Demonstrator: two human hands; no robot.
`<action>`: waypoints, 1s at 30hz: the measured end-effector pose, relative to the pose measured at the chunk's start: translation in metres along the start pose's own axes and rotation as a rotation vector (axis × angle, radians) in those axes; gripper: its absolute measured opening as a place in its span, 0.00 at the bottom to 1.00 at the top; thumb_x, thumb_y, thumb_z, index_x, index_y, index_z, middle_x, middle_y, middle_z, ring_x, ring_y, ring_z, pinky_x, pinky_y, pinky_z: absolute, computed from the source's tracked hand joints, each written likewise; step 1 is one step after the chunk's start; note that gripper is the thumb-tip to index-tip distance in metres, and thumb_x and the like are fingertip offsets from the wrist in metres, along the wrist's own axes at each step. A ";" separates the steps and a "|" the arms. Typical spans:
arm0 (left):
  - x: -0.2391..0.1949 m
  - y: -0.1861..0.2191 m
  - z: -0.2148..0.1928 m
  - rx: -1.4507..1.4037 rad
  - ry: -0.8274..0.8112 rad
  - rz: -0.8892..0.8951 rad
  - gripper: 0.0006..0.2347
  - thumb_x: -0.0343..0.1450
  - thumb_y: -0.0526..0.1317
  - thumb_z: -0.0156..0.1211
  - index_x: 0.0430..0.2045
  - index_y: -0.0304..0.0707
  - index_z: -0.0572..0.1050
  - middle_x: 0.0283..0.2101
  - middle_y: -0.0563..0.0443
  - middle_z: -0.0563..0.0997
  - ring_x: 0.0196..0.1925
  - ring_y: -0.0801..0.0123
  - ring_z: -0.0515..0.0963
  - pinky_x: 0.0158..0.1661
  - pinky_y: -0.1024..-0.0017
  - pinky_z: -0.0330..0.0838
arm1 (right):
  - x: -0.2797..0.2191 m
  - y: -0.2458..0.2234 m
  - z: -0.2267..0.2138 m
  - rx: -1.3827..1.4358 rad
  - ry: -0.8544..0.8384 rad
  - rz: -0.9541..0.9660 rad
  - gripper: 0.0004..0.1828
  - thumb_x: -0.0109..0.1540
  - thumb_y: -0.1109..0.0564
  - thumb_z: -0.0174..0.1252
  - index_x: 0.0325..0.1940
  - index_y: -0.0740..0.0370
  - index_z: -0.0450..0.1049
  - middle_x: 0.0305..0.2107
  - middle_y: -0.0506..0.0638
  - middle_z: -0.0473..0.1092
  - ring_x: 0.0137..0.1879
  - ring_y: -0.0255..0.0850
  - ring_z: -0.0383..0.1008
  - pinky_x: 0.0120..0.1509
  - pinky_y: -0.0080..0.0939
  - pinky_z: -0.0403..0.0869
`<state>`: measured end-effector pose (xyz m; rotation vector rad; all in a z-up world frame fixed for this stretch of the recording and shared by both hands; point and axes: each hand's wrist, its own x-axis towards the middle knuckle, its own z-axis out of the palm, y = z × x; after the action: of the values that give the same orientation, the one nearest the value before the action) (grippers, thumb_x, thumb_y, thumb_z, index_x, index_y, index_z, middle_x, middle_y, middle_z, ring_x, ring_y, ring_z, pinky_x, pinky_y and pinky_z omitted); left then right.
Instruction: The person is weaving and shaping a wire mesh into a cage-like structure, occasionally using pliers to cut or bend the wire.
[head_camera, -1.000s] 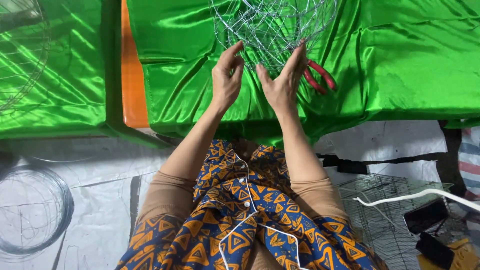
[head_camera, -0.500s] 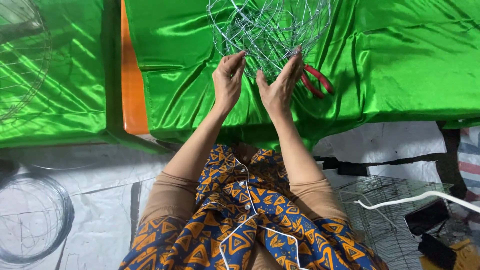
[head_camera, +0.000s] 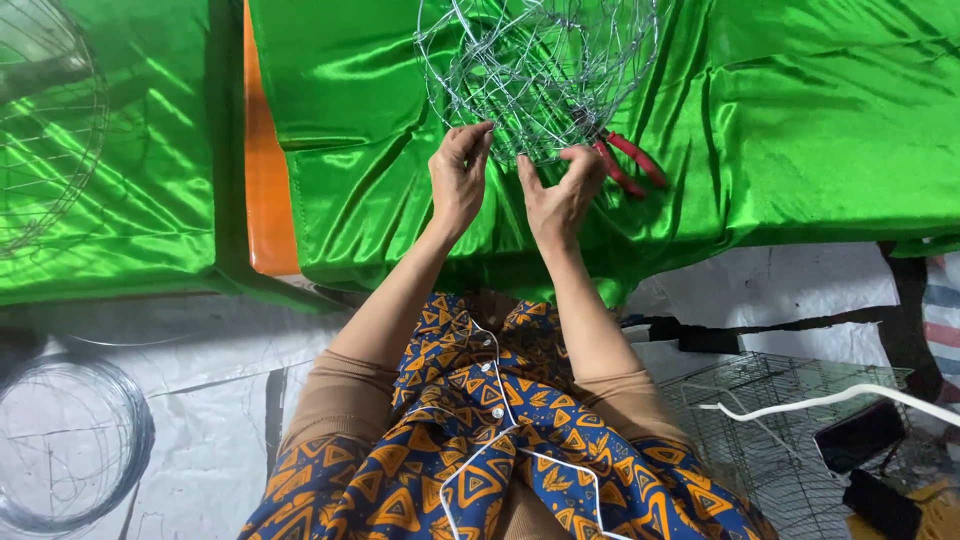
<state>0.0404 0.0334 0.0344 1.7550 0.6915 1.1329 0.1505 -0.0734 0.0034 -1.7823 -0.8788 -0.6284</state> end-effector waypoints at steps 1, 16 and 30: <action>-0.001 0.003 -0.001 0.000 -0.001 0.000 0.07 0.76 0.38 0.61 0.44 0.47 0.83 0.38 0.47 0.82 0.34 0.67 0.84 0.38 0.68 0.78 | 0.001 -0.004 -0.002 0.000 0.000 0.001 0.34 0.52 0.37 0.77 0.46 0.58 0.67 0.42 0.51 0.65 0.53 0.48 0.66 0.63 0.52 0.66; -0.003 0.009 -0.007 -0.003 0.022 0.064 0.06 0.76 0.36 0.60 0.41 0.44 0.83 0.36 0.46 0.82 0.35 0.54 0.85 0.37 0.64 0.79 | 0.009 -0.026 -0.016 0.056 -0.188 -0.130 0.13 0.66 0.50 0.61 0.42 0.61 0.69 0.32 0.53 0.72 0.38 0.52 0.75 0.44 0.48 0.75; -0.010 0.011 -0.051 0.084 -0.019 0.170 0.09 0.72 0.31 0.63 0.45 0.42 0.83 0.44 0.42 0.81 0.41 0.50 0.85 0.40 0.62 0.82 | -0.011 -0.018 -0.018 0.179 -0.217 0.022 0.15 0.66 0.47 0.61 0.44 0.60 0.70 0.35 0.52 0.73 0.41 0.48 0.75 0.48 0.45 0.74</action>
<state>-0.0097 0.0402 0.0487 1.9226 0.5937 1.2146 0.1293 -0.0890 0.0111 -1.7151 -1.0271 -0.3343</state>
